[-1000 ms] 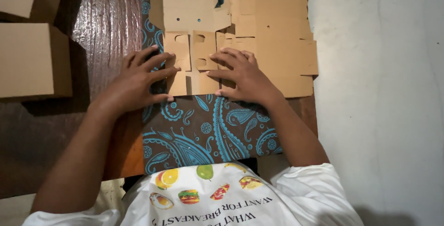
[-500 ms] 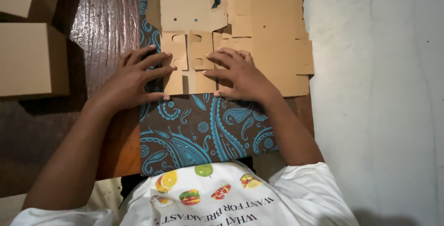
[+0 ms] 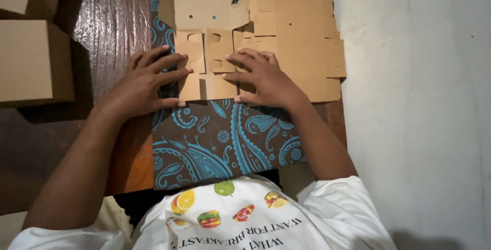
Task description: Assembling small cardboard boxes by folding flat templates and tucking in tabs.
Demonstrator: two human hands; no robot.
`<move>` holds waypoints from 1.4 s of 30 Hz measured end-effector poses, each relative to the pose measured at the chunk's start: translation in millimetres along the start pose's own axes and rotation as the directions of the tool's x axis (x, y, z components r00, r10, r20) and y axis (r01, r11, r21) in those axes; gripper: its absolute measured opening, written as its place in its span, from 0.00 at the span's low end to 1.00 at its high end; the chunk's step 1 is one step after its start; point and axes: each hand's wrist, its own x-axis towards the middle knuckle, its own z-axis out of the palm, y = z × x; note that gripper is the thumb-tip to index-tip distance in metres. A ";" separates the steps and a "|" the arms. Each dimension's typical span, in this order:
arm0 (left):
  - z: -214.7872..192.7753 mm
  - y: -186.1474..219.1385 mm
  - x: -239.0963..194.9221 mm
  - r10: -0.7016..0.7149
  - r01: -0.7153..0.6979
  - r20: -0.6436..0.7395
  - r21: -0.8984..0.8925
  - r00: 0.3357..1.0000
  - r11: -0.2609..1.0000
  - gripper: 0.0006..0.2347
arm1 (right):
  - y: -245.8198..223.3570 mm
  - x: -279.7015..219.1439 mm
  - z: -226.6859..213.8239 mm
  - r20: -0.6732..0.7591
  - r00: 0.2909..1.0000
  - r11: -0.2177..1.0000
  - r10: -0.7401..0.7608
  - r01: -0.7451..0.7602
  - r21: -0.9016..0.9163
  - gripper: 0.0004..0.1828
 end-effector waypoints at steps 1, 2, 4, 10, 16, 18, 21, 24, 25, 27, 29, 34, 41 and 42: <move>1.5 -0.5 0.5 0.002 -0.002 0.001 -0.001 1.000 1.000 0.30 | 0.1 -0.1 -0.3 0.000 1.000 1.000 0.002 -0.002 0.000 0.33; 2.8 -1.1 1.2 0.002 -0.002 -0.007 0.006 1.000 1.000 0.30 | 0.2 -0.2 -0.9 -0.006 1.000 1.000 0.006 -0.006 0.004 0.33; 3.6 -1.7 -0.5 -0.001 0.001 -0.006 0.009 1.000 1.000 0.31 | -0.3 0.3 -0.2 -0.007 1.000 1.000 0.010 -0.010 0.018 0.33; -6.8 0.8 0.5 0.038 -0.041 -0.064 -0.050 0.997 0.998 0.33 | 1.0 -1.5 5.9 -0.110 0.994 0.999 -0.022 0.026 0.031 0.33; -13.8 3.9 -0.7 0.023 -0.063 -0.133 -0.303 0.991 0.951 0.45 | -8.5 0.9 8.5 -0.261 0.965 0.993 0.010 0.020 0.112 0.52; -7.2 3.6 -0.6 0.086 -0.117 -0.131 -0.252 0.988 0.961 0.40 | -19.8 0.4 2.2 -0.240 0.970 0.998 -0.048 0.055 0.021 0.44; -11.8 9.0 2.5 0.039 -0.067 -0.111 -0.265 0.993 0.962 0.40 | -16.5 1.4 5.2 -0.215 0.976 0.999 -0.023 0.030 0.029 0.44; -9.6 4.8 2.0 0.037 -0.058 -0.083 -0.264 0.996 0.963 0.40 | -12.8 2.0 6.0 -0.197 0.980 0.999 0.005 0.004 0.047 0.44; -9.2 3.4 3.1 0.037 -0.058 -0.081 -0.266 0.996 0.962 0.40 | -13.3 2.9 4.6 -0.195 0.981 0.999 0.007 0.003 0.048 0.44; -6.4 2.8 0.5 0.042 -0.055 -0.060 -0.238 0.997 0.970 0.41 | -16.7 3.1 4.3 -0.177 0.984 0.999 0.008 0.000 0.044 0.46; -11.1 6.9 0.7 0.048 -0.063 -0.067 -0.245 0.997 0.968 0.40 | -16.1 2.1 5.5 -0.185 0.983 0.999 0.004 0.005 0.046 0.43; -13.7 4.1 6.5 0.057 -0.073 -0.072 -0.243 0.996 0.967 0.39 | -11.2 5.6 2.0 -0.223 0.975 0.998 0.017 -0.003 0.062 0.41; 3.5 -21.5 4.5 0.019 -0.128 -0.271 -0.388 0.962 0.913 0.24 | 6.5 1.5 18.3 -0.400 0.917 0.988 0.002 0.060 0.143 0.29; 6.1 -22.7 2.4 -0.018 -0.164 -0.368 -0.456 0.929 0.874 0.15 | 7.6 -1.5 21.3 -0.457 0.889 0.975 0.027 0.077 0.207 0.24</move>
